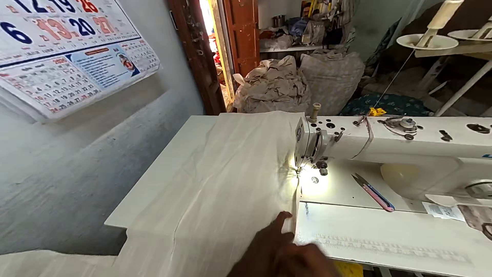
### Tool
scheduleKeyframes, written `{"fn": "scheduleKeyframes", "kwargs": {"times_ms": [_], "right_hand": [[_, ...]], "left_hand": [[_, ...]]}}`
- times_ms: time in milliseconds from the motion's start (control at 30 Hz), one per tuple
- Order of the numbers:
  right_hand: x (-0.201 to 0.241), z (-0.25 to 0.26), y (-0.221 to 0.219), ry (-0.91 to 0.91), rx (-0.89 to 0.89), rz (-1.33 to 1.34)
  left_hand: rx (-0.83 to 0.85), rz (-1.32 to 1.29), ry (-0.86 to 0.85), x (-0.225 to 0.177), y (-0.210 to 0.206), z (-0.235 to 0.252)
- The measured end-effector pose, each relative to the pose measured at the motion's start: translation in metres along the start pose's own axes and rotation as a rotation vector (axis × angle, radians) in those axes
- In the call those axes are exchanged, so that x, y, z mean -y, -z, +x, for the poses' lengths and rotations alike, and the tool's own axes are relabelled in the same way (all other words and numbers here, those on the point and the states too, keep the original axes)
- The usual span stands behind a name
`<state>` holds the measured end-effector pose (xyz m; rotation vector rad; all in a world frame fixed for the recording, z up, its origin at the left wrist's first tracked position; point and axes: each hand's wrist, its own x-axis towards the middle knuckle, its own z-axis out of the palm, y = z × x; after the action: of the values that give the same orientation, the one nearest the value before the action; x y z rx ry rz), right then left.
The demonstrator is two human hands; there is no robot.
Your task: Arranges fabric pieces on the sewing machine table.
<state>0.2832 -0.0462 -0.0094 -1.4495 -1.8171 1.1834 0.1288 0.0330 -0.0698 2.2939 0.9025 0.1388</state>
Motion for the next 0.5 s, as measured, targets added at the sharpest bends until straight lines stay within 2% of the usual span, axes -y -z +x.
{"fn": "scheduleKeyframes", "kwargs": {"times_ms": [67,100,167,300,500], "right_hand": [[-0.062,0.046,0.002,-0.078,-0.496,-0.193],[-0.085,0.068,0.007,-0.120,-0.607,-0.282],[-0.104,0.102,0.015,-0.191,-0.685,-0.358],[-0.101,0.131,0.023,-0.214,-0.772,-0.415],[-0.116,0.114,0.008,-0.143,-0.813,-0.435]], "left_hand": [[-0.030,-0.042,0.035,-0.018,-0.017,-0.005],[-0.016,-0.036,0.075,-0.028,-0.025,-0.005],[0.004,-0.032,0.176,-0.049,-0.031,-0.001],[-0.028,-0.055,0.321,-0.068,-0.036,0.004],[-0.110,-0.122,0.267,-0.061,-0.036,0.004]]}}
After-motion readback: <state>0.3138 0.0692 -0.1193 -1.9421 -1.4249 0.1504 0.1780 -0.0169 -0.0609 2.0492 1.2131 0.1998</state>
